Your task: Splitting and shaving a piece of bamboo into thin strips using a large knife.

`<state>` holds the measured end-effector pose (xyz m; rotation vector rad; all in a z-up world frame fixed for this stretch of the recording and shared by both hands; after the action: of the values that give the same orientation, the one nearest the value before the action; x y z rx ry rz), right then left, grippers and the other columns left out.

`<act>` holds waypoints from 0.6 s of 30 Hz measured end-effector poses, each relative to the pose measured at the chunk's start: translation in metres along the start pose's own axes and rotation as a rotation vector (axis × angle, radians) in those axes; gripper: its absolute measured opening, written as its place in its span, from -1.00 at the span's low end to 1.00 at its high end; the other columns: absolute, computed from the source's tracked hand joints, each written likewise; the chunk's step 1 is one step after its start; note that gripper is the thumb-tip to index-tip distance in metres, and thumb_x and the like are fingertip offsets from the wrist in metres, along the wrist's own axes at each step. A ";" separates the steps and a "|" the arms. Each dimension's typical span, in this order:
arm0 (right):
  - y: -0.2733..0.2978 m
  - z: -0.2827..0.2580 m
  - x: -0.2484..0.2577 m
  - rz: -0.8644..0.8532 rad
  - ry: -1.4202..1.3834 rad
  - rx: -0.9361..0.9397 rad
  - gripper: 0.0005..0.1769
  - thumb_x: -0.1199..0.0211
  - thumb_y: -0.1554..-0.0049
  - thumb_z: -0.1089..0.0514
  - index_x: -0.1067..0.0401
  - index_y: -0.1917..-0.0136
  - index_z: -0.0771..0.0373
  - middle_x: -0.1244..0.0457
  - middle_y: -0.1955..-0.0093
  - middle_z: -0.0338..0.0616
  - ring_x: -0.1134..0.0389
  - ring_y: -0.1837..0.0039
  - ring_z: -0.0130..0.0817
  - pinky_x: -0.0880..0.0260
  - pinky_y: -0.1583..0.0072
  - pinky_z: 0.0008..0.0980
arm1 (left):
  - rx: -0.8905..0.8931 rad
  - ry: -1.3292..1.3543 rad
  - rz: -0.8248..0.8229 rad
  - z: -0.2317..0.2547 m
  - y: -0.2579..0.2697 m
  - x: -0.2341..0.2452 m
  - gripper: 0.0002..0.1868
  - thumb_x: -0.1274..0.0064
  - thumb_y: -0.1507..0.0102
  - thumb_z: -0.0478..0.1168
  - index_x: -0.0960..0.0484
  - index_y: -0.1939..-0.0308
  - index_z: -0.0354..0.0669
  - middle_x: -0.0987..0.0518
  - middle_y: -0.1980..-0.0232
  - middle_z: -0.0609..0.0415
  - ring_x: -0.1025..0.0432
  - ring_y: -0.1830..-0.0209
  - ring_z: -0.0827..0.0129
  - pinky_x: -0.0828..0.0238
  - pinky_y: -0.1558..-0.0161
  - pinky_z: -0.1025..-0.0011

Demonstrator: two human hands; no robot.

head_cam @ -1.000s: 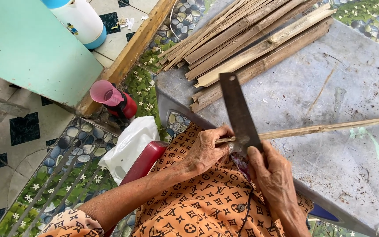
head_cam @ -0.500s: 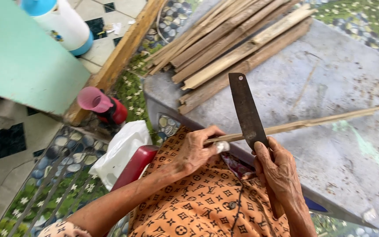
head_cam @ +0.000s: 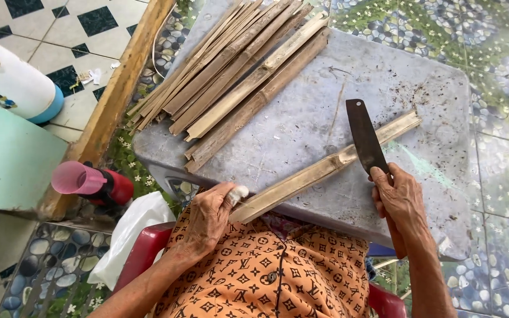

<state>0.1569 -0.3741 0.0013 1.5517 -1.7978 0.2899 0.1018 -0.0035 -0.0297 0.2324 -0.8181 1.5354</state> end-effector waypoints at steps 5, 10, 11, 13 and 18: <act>0.001 0.004 0.001 0.007 0.005 0.014 -0.68 -0.05 -0.42 -0.03 -0.39 -0.08 0.29 -0.27 0.37 -0.07 -0.24 0.47 -0.29 -0.31 0.39 -0.31 | -0.246 -0.157 0.112 0.055 0.001 0.016 -0.77 -0.11 -0.37 -0.07 -0.62 0.17 -0.17 -0.63 0.24 0.00 -0.52 0.23 0.24 -0.60 0.17 0.29; 0.009 -0.001 0.003 -0.008 -0.120 0.009 -0.69 -0.05 -0.43 0.01 -0.40 -0.12 0.31 -0.23 0.35 -0.11 -0.21 0.41 -0.34 -0.26 0.36 -0.36 | -0.477 -0.543 -0.023 0.085 0.009 -0.028 -0.10 -0.50 -0.06 -0.25 -0.38 -0.44 0.09 -0.29 -0.42 -0.01 -0.18 -0.44 0.07 -0.23 -0.40 0.08; 0.010 0.000 0.002 -0.011 -0.171 0.010 -0.69 -0.05 -0.43 -0.01 -0.39 -0.09 0.30 -0.20 0.36 -0.13 -0.18 0.42 -0.37 -0.23 0.36 -0.37 | -0.458 -0.580 -0.075 0.070 0.010 -0.040 0.00 -0.54 0.02 -0.05 -0.36 -0.44 0.02 -0.32 -0.37 -0.05 -0.23 -0.37 0.06 -0.30 -0.32 0.11; 0.010 0.002 0.004 -0.014 -0.222 0.011 -0.68 -0.06 -0.43 -0.02 -0.38 -0.06 0.28 -0.18 0.37 -0.16 -0.15 0.42 -0.39 -0.20 0.37 -0.38 | -0.438 -0.615 -0.126 0.054 0.010 -0.052 0.14 -0.59 0.10 0.16 -0.33 -0.45 -0.04 -0.36 -0.31 -0.08 -0.27 -0.29 0.05 -0.37 -0.24 0.13; 0.006 0.012 0.004 0.009 -0.305 0.013 -0.70 -0.06 -0.44 -0.02 -0.39 -0.06 0.25 -0.16 0.39 -0.19 -0.13 0.44 -0.41 -0.22 0.37 -0.39 | -0.498 -0.661 -0.149 0.064 0.001 -0.045 -0.32 -0.12 -0.28 -0.44 -0.30 -0.48 -0.23 -0.39 -0.15 -0.10 -0.31 -0.13 0.15 -0.52 -0.15 0.25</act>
<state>0.1468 -0.3825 -0.0028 1.6679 -2.0374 0.0710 0.0874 -0.0786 -0.0107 0.4288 -1.6337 1.0663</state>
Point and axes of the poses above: each hand's wrist, its own y-axis away from the middle knuckle, its own x-axis out of the back of the hand, z = x × y, the point moved 10 cm from there along -y, towards the middle knuckle
